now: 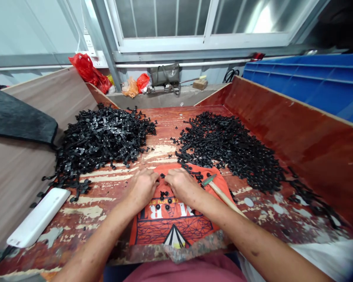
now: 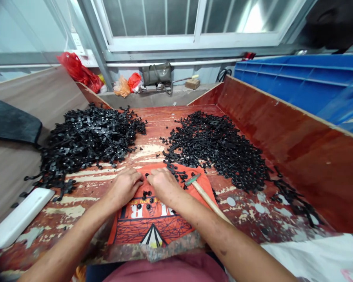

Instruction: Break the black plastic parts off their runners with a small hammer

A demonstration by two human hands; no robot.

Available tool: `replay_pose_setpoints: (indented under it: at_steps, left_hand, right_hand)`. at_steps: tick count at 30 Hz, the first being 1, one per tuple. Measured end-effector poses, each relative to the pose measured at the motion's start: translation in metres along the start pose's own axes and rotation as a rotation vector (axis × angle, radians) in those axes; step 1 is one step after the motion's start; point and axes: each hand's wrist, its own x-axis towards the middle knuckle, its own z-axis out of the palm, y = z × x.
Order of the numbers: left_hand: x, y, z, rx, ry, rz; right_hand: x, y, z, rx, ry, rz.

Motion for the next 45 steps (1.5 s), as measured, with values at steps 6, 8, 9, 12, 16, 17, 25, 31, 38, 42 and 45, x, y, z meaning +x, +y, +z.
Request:
replay_pose_setpoints:
  at_steps: [6, 8, 9, 12, 16, 17, 25, 31, 38, 42, 45]
  left_hand:
    - [0.008, -0.016, -0.018, -0.034, -0.016, -0.158]
    - [0.012, -0.016, -0.024, -0.004, -0.051, -0.169]
    - [0.014, -0.016, -0.025, 0.015, -0.076, -0.151]
    - [0.017, -0.014, -0.024, 0.108, -0.184, -0.06]
    - [0.016, -0.008, -0.017, 0.266, -0.284, 0.026]
    - [0.015, -0.006, -0.016, 0.293, -0.275, 0.041]
    - [0.031, -0.009, -0.014, 0.127, -0.263, 0.005]
    - [0.014, -0.001, -0.024, 0.038, -0.138, 0.049]
    - [-0.003, 0.014, -0.011, 0.054, -0.231, 0.127]
    - [-0.002, 0.009, -0.018, 0.088, -0.139, 0.074]
    - [-0.003, 0.004, -0.03, 0.071, -0.057, 0.003]
  right_hand:
    - [-0.002, 0.014, -0.018, -0.009, 0.008, 0.162]
    - [-0.003, 0.016, -0.022, -0.03, -0.043, 0.17]
    - [-0.004, 0.015, -0.023, -0.043, -0.075, 0.169]
    - [-0.007, 0.005, -0.029, -0.09, -0.172, 0.149]
    - [-0.01, -0.013, -0.041, -0.135, -0.228, 0.142]
    - [-0.009, -0.015, -0.043, -0.137, -0.235, 0.139]
    - [-0.002, 0.002, -0.035, -0.134, -0.177, 0.121]
    - [-0.012, -0.006, -0.027, -0.115, -0.112, 0.015]
    - [-0.016, -0.003, -0.02, -0.157, -0.032, 0.058]
    - [-0.019, -0.014, -0.013, -0.121, -0.045, -0.007]
    - [-0.016, -0.017, -0.005, -0.109, -0.054, -0.017]
